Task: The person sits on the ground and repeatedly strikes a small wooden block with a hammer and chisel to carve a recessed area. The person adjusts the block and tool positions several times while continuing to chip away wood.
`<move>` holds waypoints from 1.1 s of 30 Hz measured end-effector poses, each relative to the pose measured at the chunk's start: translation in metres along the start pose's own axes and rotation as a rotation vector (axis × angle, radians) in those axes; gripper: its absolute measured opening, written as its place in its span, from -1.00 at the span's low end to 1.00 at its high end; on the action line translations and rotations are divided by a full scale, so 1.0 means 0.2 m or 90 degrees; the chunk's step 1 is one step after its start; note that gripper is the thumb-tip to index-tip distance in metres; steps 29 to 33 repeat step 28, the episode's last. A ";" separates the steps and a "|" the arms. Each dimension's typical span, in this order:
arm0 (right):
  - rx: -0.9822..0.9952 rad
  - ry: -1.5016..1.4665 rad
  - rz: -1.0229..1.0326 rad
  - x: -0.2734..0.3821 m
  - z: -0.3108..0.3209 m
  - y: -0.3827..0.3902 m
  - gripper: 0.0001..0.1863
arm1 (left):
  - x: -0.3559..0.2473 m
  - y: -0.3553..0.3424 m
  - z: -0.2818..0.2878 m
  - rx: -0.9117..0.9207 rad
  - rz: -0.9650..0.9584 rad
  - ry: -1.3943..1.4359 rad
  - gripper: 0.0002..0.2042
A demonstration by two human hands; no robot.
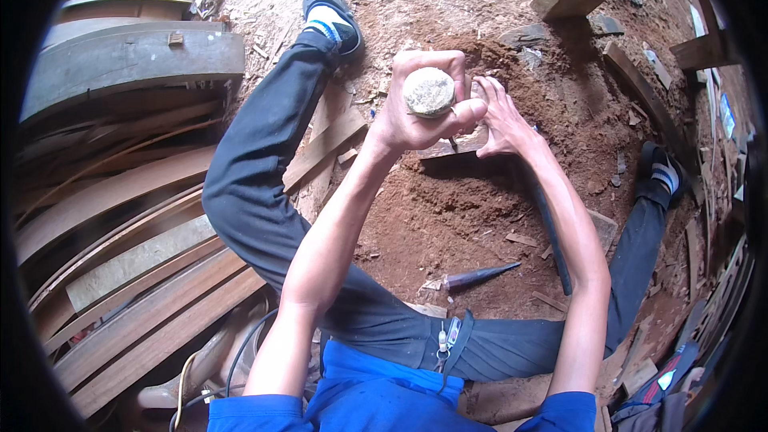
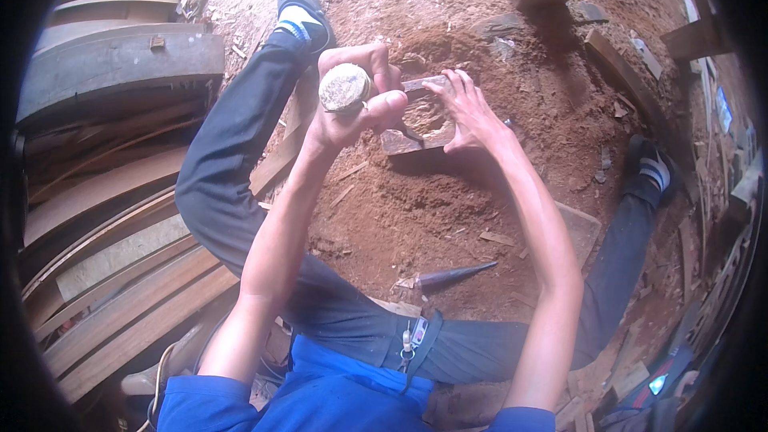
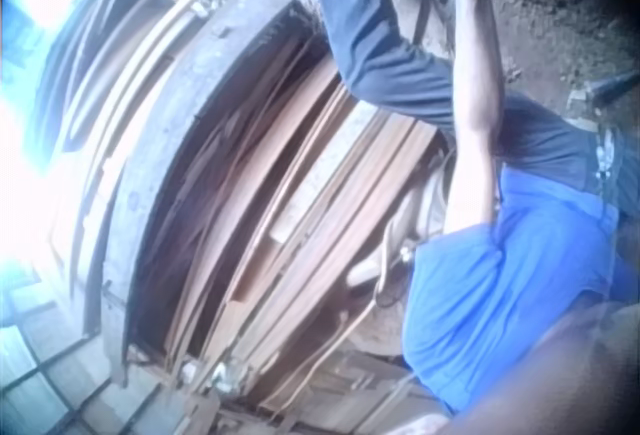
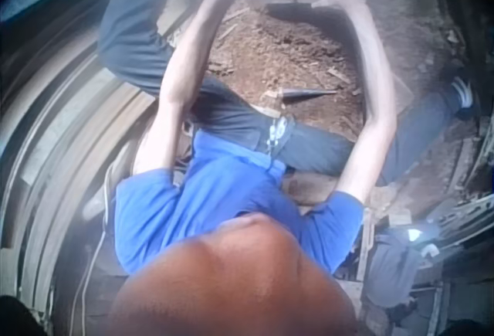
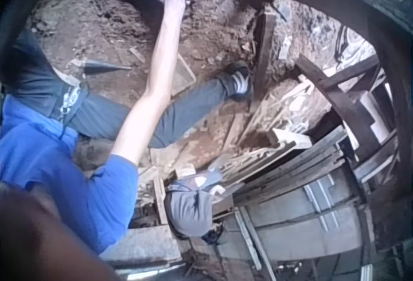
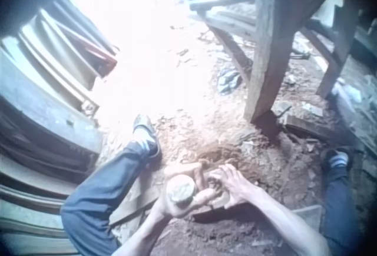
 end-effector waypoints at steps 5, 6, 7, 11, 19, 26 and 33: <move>0.000 -0.006 -0.007 0.00 0.00 0.00 0.48 | 0.03 -0.05 -0.01 0.039 -0.038 -0.077 -0.71; -0.003 -0.010 -0.005 0.00 0.01 0.00 0.48 | 0.04 -0.05 -0.01 0.043 -0.054 -0.091 -0.70; -0.006 -0.013 -0.003 0.00 0.01 0.00 0.48 | 0.05 -0.05 -0.02 0.046 -0.070 -0.106 -0.69; 0.004 -0.024 -0.028 0.00 0.03 0.00 0.49 | 0.07 -0.06 -0.04 0.072 -0.138 -0.142 -0.67; -0.006 -0.037 -0.022 0.00 0.05 -0.01 0.53 | 0.11 -0.04 -0.04 0.076 -0.059 -0.061 -0.68; -0.010 -0.022 -0.071 0.01 0.05 0.01 0.55 | 0.14 -0.09 0.03 0.067 -0.050 -0.006 -0.72; -0.006 0.008 -0.079 0.01 0.04 0.02 0.57 | 0.18 -0.07 0.04 0.084 0.023 0.035 -0.72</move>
Point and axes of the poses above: each hand's wrist, its own y-axis away from the middle knuckle, its own z-axis out of the back of the hand, x = y × z, the point moved 5 cm from there along -y, towards the middle knuckle, and after that the axes turned 5 degrees about -z, right-handed, at the moved point
